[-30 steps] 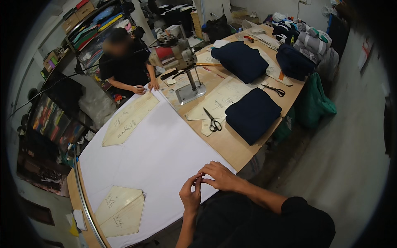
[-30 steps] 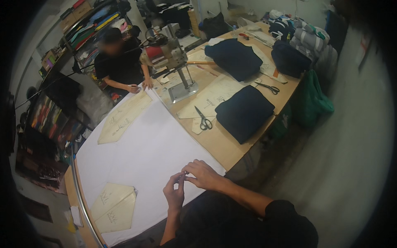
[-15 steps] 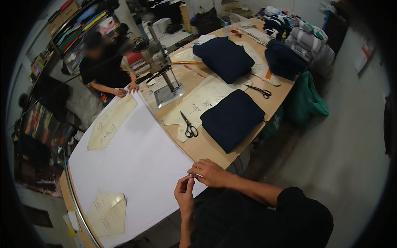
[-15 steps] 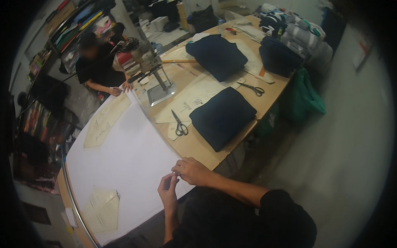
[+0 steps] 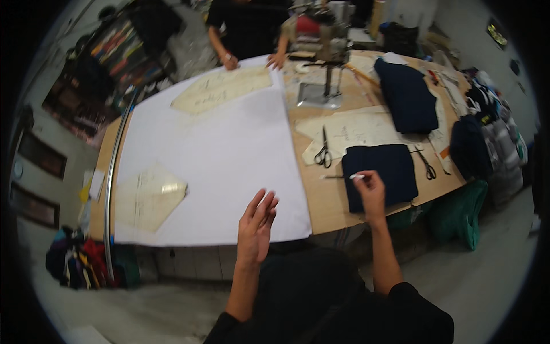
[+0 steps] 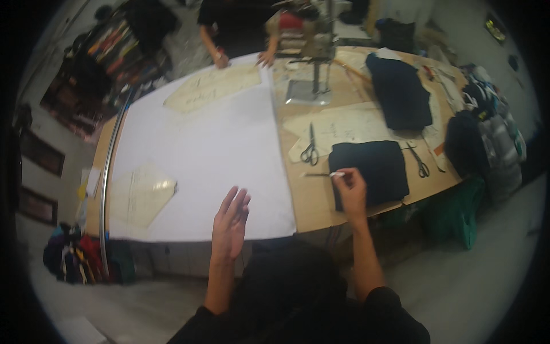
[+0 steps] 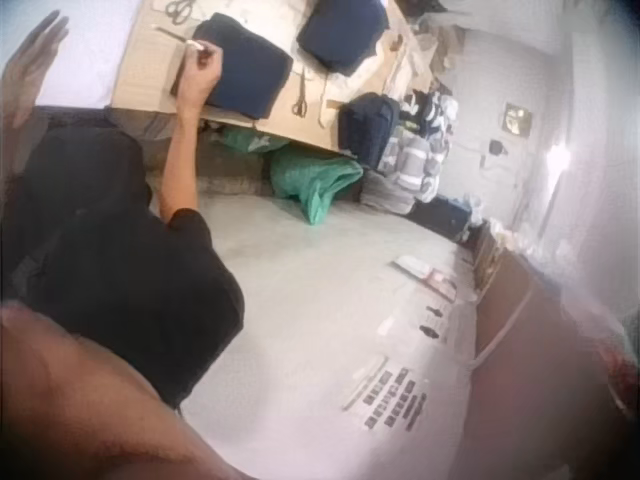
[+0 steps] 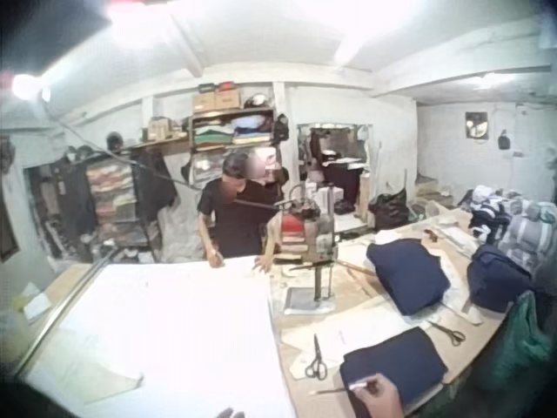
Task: The person places a transparent pattern piece on a large white fabric sheet and uses a marker to trace its outline. They reposition the pattern multiple times to mark several sections of the fabric. A coworker performs similar tracing on the opposite side of the table.
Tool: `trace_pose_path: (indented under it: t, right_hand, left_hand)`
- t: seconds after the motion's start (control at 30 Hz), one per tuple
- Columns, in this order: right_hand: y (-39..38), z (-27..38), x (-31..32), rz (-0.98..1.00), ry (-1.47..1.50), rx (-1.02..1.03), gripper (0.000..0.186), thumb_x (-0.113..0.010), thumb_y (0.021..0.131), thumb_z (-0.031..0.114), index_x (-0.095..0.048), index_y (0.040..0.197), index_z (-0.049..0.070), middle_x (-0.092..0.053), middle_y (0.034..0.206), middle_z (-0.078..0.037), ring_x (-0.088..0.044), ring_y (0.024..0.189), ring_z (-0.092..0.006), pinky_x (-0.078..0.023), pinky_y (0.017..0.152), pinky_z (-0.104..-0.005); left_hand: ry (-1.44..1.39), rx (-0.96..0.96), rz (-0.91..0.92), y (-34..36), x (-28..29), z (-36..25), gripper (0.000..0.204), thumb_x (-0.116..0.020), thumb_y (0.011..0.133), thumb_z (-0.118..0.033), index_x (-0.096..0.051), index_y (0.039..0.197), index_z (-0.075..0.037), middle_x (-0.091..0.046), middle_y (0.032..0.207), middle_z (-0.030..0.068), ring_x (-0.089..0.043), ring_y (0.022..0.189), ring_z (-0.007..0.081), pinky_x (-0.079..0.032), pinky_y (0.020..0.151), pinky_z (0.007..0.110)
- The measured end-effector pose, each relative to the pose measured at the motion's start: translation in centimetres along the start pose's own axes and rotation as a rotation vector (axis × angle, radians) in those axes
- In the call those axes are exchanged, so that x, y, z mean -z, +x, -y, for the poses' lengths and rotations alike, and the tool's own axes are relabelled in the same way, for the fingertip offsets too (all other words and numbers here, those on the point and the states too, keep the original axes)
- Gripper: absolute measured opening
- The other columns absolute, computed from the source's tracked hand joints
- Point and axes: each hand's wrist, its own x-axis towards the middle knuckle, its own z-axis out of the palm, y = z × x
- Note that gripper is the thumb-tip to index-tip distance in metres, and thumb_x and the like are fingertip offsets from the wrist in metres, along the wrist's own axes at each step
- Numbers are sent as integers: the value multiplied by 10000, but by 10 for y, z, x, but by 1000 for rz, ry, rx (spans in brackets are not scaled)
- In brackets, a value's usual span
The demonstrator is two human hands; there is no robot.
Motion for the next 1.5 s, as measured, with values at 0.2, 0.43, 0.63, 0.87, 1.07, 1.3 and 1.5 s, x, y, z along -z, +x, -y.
trace_pose_path:
  t: [0.2,0.43,0.63,0.87,1.07,1.3,1.5]
  right_hand:
    - [11,-28,27,-106,368,-301,184,-793,1090,178,-728,1214,59,-737,1079,-21,-590,847,-69,-437,709,-260]
    - [0,-52,36,-173,626,-646,233,-798,1097,286,-721,1201,93,-727,1074,-29,-584,781,-114,-456,687,-271]
    - [-40,-63,17,-88,695,-795,262,-768,1122,367,-680,1148,121,-663,1003,-16,-549,731,-119,-433,604,-271]
    - [-83,-145,-16,-56,558,-1021,349,-595,1213,444,-599,1088,117,-614,970,-19,-537,723,-133,-448,620,-290]
    - [-82,-139,-37,131,122,-539,356,-579,1220,441,-605,1076,117,-639,973,-15,-593,720,-131,-491,636,-307]
    - [-36,-182,-41,191,289,-690,310,-613,1210,415,-639,1119,119,-656,976,-18,-615,763,-128,-519,674,-313]
    - [-6,-194,-58,327,227,-708,310,-649,1190,401,-678,1195,92,-696,1034,-31,-654,841,-154,-559,748,-338]
  left_hand:
    - [-129,61,-13,-13,-10,-8,613,-714,1147,-155,-471,1676,38,-602,1612,196,-641,1421,236,-581,1169,315]
    - [-110,125,-18,-4,-3,18,548,-731,1144,-174,-550,1623,19,-676,1508,151,-664,1371,210,-571,1138,316]
    - [493,85,-232,-10,97,72,364,-791,1111,-230,-759,1414,-30,-777,1240,79,-715,1146,144,-557,1009,313]
    - [1082,163,-485,-75,249,137,229,-854,1022,-214,-886,1136,-19,-787,897,36,-694,837,116,-576,809,334]
    - [911,706,-609,-204,382,222,244,-842,1027,-198,-890,1131,17,-819,895,100,-728,794,169,-589,756,357]
    - [667,783,-668,-242,361,247,325,-761,1088,-176,-813,1325,41,-833,1098,160,-784,874,218,-636,792,348]
    - [670,577,-619,-210,369,263,351,-701,1128,-214,-787,1389,4,-837,1150,158,-800,978,220,-635,884,355]
